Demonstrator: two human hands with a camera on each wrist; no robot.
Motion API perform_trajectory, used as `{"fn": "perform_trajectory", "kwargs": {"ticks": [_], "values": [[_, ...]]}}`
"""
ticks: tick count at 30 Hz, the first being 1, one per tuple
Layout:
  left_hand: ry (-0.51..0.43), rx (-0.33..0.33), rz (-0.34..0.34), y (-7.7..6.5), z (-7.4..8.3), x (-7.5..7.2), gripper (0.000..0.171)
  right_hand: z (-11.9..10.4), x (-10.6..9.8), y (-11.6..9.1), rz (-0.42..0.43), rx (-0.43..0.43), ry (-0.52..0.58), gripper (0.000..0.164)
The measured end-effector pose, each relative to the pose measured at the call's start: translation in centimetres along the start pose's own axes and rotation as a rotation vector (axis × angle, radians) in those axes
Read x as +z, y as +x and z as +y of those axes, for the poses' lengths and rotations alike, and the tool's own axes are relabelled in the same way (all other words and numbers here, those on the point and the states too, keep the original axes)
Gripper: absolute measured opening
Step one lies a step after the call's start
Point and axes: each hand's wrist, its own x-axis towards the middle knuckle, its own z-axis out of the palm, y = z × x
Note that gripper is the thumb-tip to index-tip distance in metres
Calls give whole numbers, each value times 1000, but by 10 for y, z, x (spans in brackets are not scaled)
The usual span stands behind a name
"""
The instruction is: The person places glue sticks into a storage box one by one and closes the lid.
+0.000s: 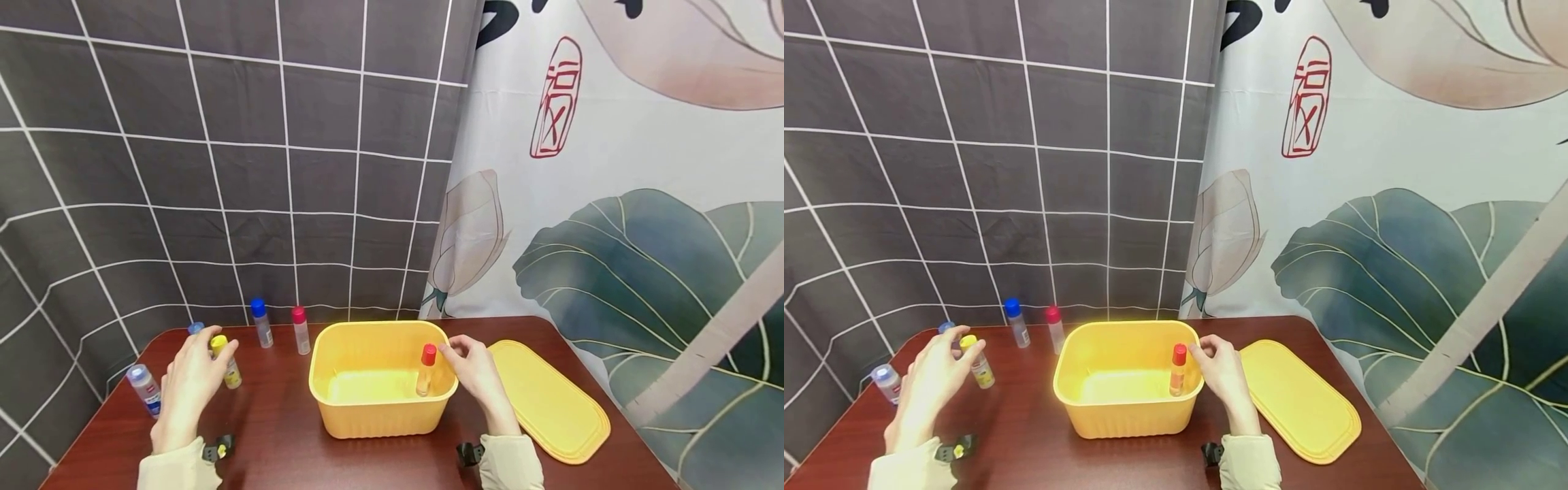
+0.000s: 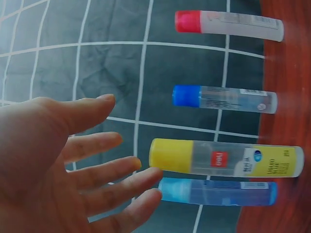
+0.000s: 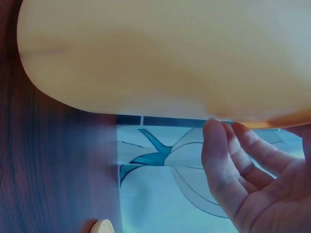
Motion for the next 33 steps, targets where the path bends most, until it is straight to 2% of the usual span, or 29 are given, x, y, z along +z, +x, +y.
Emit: {"fn": "perform_trajectory", "kwargs": {"ticks": [8,19,33], "values": [[2,-65,-25,4,-5,9,58,0,-1,0,4,-3,-2,22],[2,-76,-6,10,-20,21,53,1,0,0,3,-5,10,22],[-14,-101,13,11,-26,23,46,2,-1,-1,6,-19,-3,22]]}}
